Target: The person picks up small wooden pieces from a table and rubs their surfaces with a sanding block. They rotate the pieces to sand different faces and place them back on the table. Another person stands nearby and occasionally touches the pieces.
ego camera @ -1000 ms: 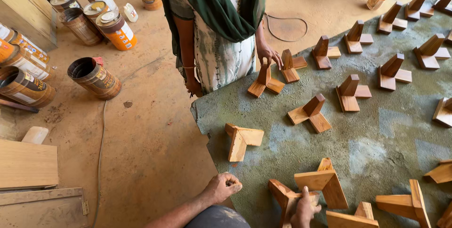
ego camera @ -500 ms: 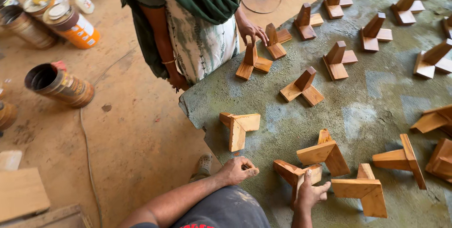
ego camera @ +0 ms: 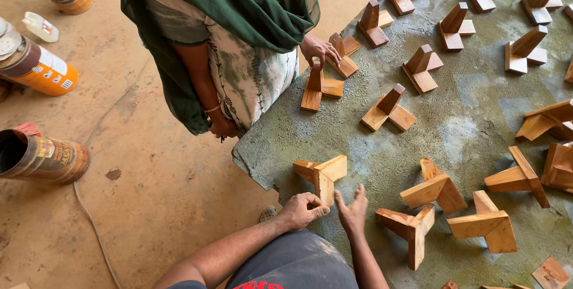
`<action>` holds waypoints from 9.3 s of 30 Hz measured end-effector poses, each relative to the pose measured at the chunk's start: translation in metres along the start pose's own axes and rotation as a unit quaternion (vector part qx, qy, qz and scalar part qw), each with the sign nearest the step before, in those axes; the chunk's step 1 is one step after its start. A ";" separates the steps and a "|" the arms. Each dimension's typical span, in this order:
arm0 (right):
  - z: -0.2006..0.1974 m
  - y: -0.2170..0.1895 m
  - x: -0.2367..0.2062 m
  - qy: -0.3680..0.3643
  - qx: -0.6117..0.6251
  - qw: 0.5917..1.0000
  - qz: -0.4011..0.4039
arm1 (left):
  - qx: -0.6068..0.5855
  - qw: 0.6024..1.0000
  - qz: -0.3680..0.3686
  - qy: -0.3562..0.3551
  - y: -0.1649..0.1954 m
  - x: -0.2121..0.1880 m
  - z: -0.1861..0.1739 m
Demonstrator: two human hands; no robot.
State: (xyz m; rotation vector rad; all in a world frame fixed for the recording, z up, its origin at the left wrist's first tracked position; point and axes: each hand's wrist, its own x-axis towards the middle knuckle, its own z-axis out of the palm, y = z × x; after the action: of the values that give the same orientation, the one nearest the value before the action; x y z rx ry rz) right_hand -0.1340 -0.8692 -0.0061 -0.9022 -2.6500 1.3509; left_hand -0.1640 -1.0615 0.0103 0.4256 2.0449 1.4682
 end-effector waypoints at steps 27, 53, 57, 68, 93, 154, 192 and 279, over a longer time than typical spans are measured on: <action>-0.020 0.068 -0.003 -0.249 0.334 0.898 0.142 | -0.178 0.977 0.038 0.113 -0.003 0.000 0.020; -0.013 0.113 -0.038 -0.221 0.517 0.799 0.212 | 0.320 0.925 0.201 0.034 0.025 0.066 0.052; -0.014 0.111 -0.038 -0.221 0.518 0.798 0.215 | 0.376 0.886 0.263 0.069 0.019 0.069 0.062; -0.035 0.125 -0.033 -0.237 0.513 0.796 0.220 | -0.078 0.978 -0.009 0.193 0.012 0.019 -0.009; -0.028 0.138 -0.030 -0.183 -0.064 0.975 -0.105 | -0.069 0.968 -0.047 0.235 -0.041 -0.022 -0.011; -0.054 0.056 -0.072 -0.011 0.127 0.991 0.043 | -0.042 0.992 0.001 0.115 -0.051 -0.015 0.008; -0.056 0.071 -0.039 -0.040 0.010 0.994 -0.099 | 0.088 0.967 0.191 -0.146 -0.014 0.054 0.073; -0.006 0.151 -0.109 0.029 -0.106 0.967 -0.229 | 0.054 0.998 -0.018 0.001 -0.076 0.041 0.055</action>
State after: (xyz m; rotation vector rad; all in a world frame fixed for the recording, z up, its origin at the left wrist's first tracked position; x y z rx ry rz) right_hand 0.0310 -0.8515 -0.0912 -0.2923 -2.7530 0.9344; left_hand -0.1563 -1.0231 -0.0848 0.4292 2.1301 1.3424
